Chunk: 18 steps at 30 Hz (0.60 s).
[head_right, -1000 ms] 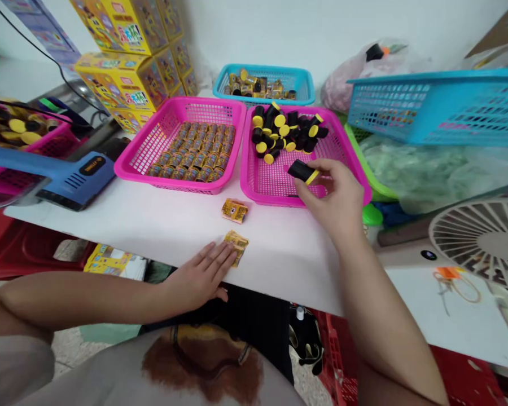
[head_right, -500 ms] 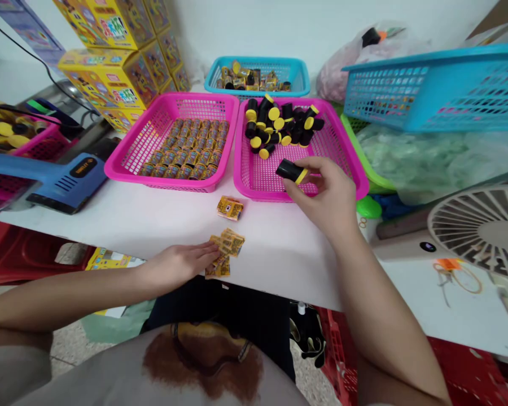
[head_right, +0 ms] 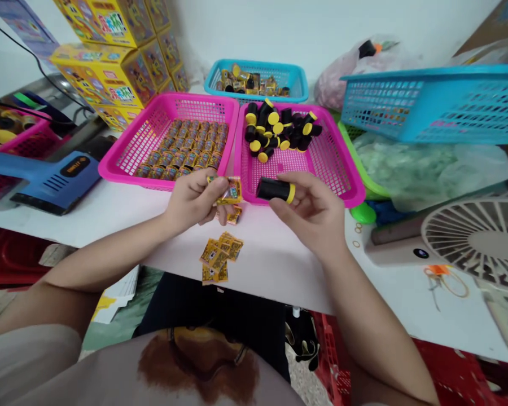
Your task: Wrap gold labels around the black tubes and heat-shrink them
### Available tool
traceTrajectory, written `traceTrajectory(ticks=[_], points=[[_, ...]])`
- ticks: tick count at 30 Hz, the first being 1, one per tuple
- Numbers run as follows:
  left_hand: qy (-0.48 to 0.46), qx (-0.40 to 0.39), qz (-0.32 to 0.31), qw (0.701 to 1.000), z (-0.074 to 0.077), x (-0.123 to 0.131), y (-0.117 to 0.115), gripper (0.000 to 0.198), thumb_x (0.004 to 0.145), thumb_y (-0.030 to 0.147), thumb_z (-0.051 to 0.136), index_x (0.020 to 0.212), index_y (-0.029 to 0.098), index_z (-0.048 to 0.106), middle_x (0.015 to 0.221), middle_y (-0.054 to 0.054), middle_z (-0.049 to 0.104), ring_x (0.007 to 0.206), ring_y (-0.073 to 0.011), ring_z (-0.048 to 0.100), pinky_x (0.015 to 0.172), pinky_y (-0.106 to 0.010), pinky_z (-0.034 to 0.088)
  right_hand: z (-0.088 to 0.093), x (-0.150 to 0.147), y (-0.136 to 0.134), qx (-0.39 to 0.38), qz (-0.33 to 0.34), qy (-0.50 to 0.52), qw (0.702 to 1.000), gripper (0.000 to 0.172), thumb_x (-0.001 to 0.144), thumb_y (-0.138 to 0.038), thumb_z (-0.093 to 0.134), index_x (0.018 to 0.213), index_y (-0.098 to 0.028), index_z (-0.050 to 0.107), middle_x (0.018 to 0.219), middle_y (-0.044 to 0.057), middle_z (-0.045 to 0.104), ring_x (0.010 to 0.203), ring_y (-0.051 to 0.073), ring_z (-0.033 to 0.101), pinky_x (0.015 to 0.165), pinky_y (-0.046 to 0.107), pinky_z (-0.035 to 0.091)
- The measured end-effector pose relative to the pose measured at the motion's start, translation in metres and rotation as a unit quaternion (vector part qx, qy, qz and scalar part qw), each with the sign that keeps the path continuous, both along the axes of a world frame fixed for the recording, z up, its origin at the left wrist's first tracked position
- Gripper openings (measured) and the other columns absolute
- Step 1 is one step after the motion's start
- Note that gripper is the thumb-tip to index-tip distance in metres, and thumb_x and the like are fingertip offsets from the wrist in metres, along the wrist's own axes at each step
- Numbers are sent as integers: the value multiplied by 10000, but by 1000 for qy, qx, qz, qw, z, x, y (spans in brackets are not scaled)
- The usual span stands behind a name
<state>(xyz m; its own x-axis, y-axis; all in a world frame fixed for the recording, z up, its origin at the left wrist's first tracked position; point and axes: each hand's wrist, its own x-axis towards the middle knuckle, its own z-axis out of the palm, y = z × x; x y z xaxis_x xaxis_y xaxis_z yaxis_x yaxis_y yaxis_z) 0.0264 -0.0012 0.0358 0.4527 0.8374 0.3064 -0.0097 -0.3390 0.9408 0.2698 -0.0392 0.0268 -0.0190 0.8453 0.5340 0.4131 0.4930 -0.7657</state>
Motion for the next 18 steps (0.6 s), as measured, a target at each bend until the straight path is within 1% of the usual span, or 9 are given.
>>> traceTrajectory(ticks=[1,2,4,6,8,11,14,16,18], points=[[3,15,-7,1000,-6,2,1,610,979,743,523,749,184,604,503,17,649,320,-67,494,340,-173,332,1,-2,-3,-2,7,8,1000,330,903,-470,745,1201,-345,679,1045,42,718,860,204,731,728,383,650],[14,33,-20,999,-12,2,2,623,996,735,499,729,182,606,470,23,617,323,-61,475,358,-174,337,2,-5,-6,-6,17,19,1000,313,907,-469,745,1190,-350,685,1024,35,717,816,194,727,688,368,644],[42,70,-38,996,-21,-1,0,672,1032,713,439,670,174,610,440,13,584,362,-65,493,401,-179,364,4,-9,-9,-18,42,41,998,306,902,-480,758,1169,-343,696,957,20,713,725,173,710,612,337,623],[62,94,-38,993,-26,-6,-2,713,1058,688,394,618,167,602,449,-6,591,396,-70,515,430,-188,376,5,-11,-11,-33,75,59,995,320,898,-498,768,1156,-320,704,892,7,708,653,152,686,559,310,602],[69,114,-36,990,-27,-8,-3,709,1070,660,396,609,162,600,472,-13,607,420,-73,534,455,-193,393,6,-13,-13,-40,110,78,990,321,895,-496,779,1141,-300,716,847,-4,707,611,135,670,534,286,589],[66,175,-34,982,-26,-8,-1,674,1089,611,393,629,162,599,509,-11,619,454,-79,565,483,-194,412,7,-15,-15,-42,132,111,984,295,890,-460,802,1137,-310,741,840,-15,715,612,123,680,539,260,590],[75,254,-28,964,-26,-6,3,648,1106,564,375,647,166,603,540,-13,622,492,-89,584,505,-195,421,8,-14,-17,-34,136,138,980,295,900,-403,803,1185,-353,751,906,-19,726,645,115,696,558,246,598],[72,270,-27,960,-27,-5,3,649,1106,556,381,640,163,605,535,-10,617,485,-83,573,499,-189,413,9,-14,-16,-19,148,127,981,311,896,-345,809,1202,-358,755,960,-11,732,661,110,693,581,247,605],[51,251,-20,966,-27,-5,0,661,1107,548,392,617,158,607,498,3,590,453,-70,547,478,-177,393,8,-15,-15,-8,160,104,982,306,892,-302,811,1193,-337,763,996,8,734,681,110,687,623,259,617]])
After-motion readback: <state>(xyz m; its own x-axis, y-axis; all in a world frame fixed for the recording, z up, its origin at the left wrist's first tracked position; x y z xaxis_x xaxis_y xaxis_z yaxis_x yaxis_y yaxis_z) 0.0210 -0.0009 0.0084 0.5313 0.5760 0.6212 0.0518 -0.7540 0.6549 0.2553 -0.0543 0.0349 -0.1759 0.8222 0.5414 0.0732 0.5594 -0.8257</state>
